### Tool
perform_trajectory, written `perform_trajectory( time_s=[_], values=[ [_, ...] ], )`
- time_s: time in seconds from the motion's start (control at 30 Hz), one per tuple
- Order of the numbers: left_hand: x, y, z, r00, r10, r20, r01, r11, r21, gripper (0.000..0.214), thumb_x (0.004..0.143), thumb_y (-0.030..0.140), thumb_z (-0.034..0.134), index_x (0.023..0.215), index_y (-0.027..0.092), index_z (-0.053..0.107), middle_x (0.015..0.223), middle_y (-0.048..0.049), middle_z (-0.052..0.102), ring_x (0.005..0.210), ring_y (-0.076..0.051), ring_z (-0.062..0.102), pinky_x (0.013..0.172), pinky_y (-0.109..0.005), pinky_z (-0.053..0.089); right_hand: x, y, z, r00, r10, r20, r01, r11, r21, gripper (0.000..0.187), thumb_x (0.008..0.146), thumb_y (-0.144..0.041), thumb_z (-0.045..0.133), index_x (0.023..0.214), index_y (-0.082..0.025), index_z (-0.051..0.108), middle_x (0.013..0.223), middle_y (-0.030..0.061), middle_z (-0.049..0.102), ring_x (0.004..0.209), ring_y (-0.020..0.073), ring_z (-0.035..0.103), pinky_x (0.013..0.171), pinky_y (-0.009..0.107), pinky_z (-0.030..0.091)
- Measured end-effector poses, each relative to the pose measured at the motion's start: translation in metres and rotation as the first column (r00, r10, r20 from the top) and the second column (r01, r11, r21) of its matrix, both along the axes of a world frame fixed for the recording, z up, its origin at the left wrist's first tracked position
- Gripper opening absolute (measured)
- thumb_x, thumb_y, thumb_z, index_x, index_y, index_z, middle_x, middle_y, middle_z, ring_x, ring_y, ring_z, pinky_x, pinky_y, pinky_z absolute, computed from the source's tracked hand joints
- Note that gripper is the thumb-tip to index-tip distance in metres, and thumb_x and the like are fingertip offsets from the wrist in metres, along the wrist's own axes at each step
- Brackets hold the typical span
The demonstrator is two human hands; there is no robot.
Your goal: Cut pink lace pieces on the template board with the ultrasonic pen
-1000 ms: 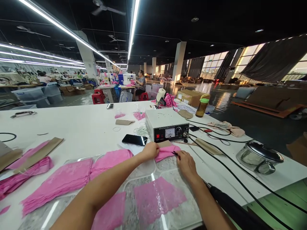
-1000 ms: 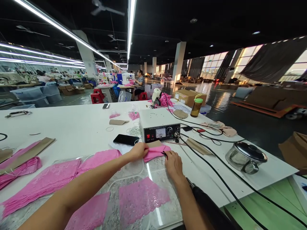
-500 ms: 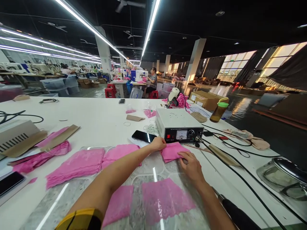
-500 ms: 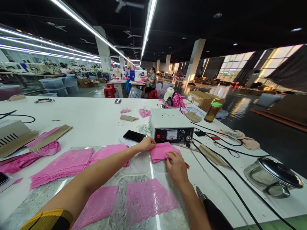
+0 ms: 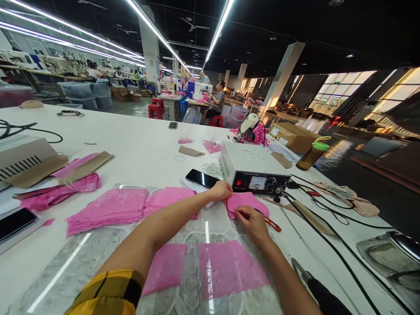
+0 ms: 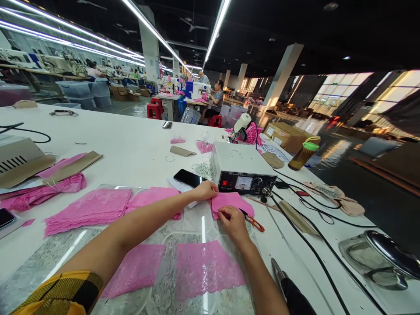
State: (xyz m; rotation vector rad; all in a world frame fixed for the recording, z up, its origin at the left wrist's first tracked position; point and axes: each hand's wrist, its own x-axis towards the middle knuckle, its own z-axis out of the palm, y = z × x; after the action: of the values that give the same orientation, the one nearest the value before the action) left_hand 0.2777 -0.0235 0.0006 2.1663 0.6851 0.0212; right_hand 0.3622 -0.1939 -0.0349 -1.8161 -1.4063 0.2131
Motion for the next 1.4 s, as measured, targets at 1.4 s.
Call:
perform_trajectory(
  time_s=[1.4],
  values=[
    [-0.03, 0.002, 0.001, 0.852, -0.524, -0.004, 0.436, 0.704, 0.561, 0.027, 0.098, 0.032, 0.058, 0.12, 0.017, 0.06, 0.124, -0.0096, 0.06, 0.106, -0.022, 0.062, 0.091, -0.042, 0.054, 0.006, -0.001, -0.006, 0.973, -0.052, -0.226, 0.059, 0.998, 0.027, 0.037, 0.075, -0.056, 0.063, 0.073, -0.022, 0.076, 0.085, 0.0102, 0.077, 0.081, 0.0279, 0.07, 0.08, 0.041, 0.053]
  ],
)
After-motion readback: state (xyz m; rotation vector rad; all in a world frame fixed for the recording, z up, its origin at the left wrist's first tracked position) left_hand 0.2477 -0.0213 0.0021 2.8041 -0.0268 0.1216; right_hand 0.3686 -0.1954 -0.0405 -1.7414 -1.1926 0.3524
